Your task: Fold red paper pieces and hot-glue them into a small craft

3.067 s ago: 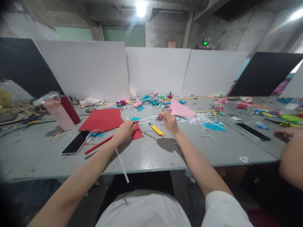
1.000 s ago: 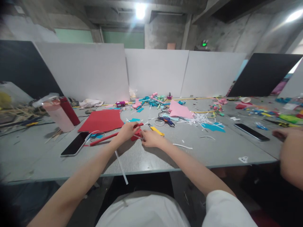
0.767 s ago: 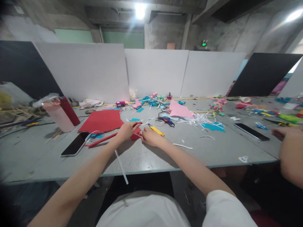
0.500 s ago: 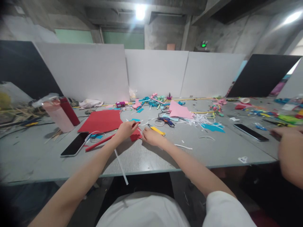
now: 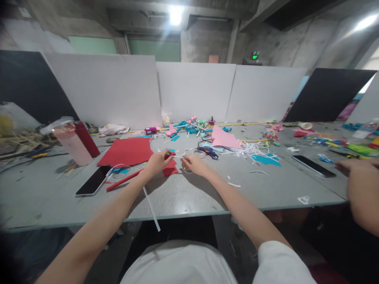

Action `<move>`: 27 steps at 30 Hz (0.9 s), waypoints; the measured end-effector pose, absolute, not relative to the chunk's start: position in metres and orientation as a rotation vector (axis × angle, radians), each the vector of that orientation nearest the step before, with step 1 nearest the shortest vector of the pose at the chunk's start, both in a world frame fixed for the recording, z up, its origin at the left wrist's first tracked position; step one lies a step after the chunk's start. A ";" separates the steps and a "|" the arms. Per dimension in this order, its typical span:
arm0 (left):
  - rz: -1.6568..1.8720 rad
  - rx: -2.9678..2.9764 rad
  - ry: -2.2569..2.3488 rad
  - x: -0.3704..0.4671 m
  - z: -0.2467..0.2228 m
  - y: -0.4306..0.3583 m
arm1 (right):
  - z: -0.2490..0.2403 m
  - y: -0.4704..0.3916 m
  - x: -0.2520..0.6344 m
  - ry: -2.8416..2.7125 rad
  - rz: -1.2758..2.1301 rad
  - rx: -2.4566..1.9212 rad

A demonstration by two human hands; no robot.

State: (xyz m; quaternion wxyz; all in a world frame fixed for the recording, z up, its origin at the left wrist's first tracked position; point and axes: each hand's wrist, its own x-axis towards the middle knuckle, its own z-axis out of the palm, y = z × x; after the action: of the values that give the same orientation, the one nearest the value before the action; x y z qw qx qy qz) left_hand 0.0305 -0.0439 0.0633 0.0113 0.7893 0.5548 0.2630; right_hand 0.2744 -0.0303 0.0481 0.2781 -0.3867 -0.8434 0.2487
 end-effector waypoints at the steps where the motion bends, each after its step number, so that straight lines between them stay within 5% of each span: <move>1: 0.828 2.455 1.727 0.030 0.063 -0.043 | 0.047 -0.030 0.274 -2.270 0.650 -1.038; 8: 0.896 2.449 1.684 0.029 0.060 -0.040 | 0.039 -0.024 0.272 -2.338 0.309 -1.105; 27: 0.961 2.632 1.443 0.023 0.053 -0.033 | 0.032 -0.033 0.264 -2.297 0.206 -1.164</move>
State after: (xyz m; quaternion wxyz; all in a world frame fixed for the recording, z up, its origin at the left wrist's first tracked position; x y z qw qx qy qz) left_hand 0.0233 -0.0326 0.0532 -0.0053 0.8351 0.4579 0.3048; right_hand 0.2644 -0.0328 0.0322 0.2757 -0.4331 -0.8547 0.0766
